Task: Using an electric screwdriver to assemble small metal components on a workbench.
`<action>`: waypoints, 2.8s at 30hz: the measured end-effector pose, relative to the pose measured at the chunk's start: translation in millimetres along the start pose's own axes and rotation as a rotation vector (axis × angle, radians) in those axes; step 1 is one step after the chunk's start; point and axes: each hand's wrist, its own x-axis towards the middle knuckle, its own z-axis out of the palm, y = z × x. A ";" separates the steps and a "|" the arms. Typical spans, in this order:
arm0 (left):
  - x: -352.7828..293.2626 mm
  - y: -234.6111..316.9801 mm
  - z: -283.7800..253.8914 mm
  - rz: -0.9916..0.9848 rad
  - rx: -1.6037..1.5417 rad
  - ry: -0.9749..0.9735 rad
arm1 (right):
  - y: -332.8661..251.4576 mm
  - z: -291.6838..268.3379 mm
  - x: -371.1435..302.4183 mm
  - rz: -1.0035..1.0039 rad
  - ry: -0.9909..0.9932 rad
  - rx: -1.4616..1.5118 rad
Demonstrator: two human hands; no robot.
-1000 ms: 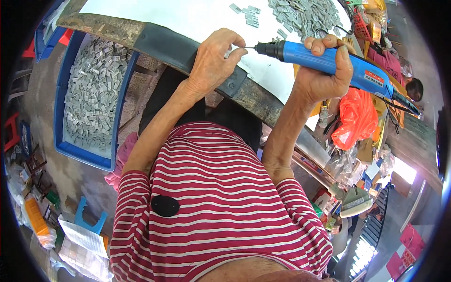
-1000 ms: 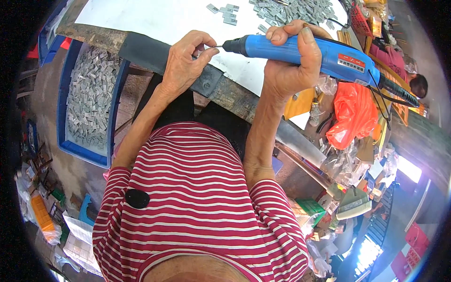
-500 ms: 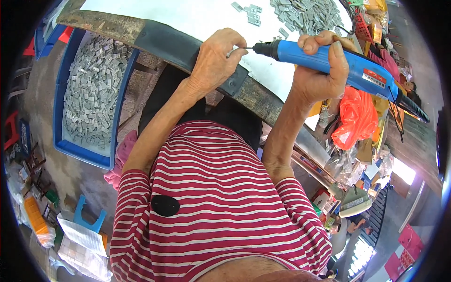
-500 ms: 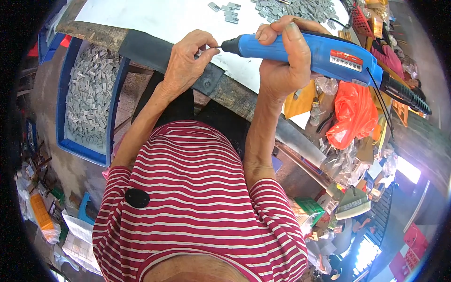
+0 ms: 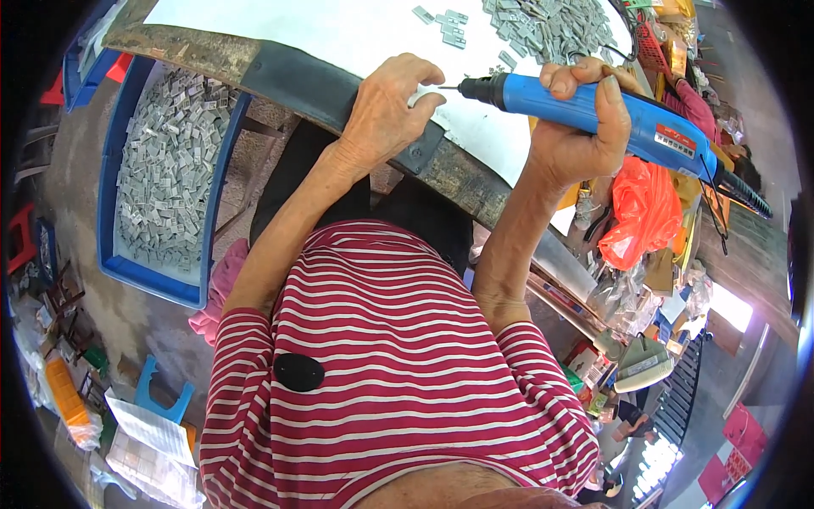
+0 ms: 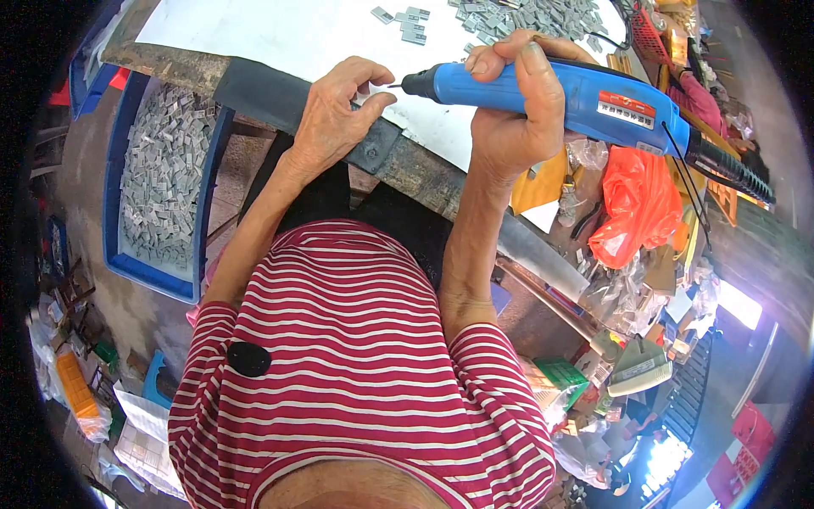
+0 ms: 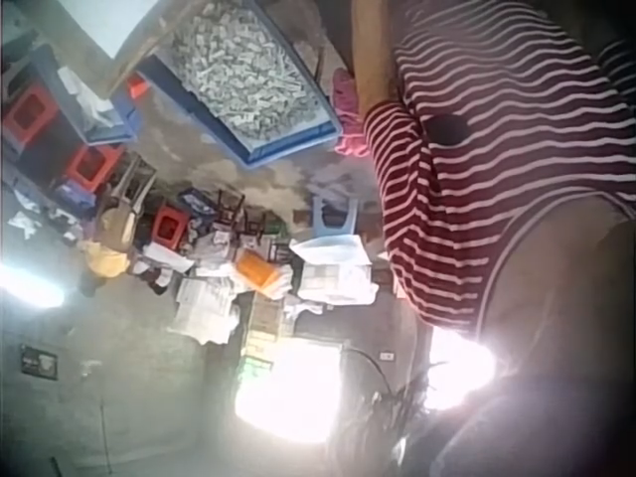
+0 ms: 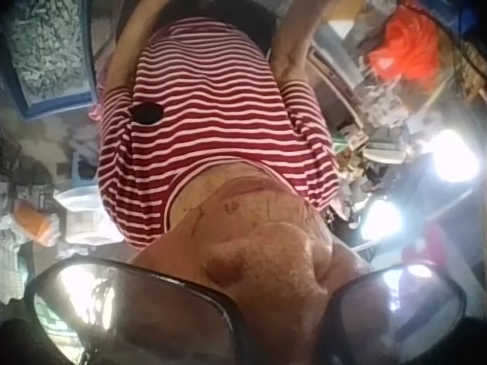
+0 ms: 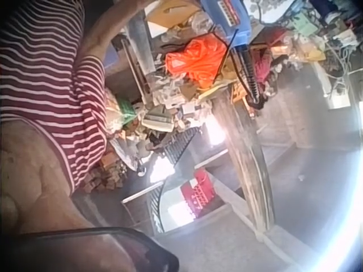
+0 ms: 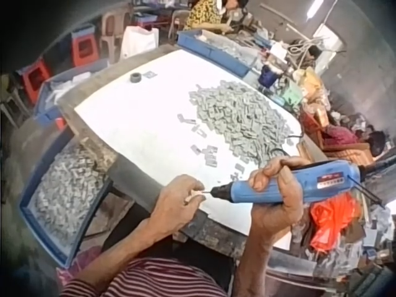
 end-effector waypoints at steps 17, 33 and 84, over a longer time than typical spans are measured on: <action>57.8 -27.5 20.1 0.224 0.488 -0.090 | -18.5 -20.8 -0.4 -0.004 0.035 -0.170; 48.0 -29.1 12.6 0.273 0.527 -0.102 | -15.3 -25.3 -1.4 0.020 0.051 -0.156; 29.7 -19.9 1.4 -0.019 0.280 -0.106 | 50.5 12.5 25.2 -0.295 -0.423 -0.438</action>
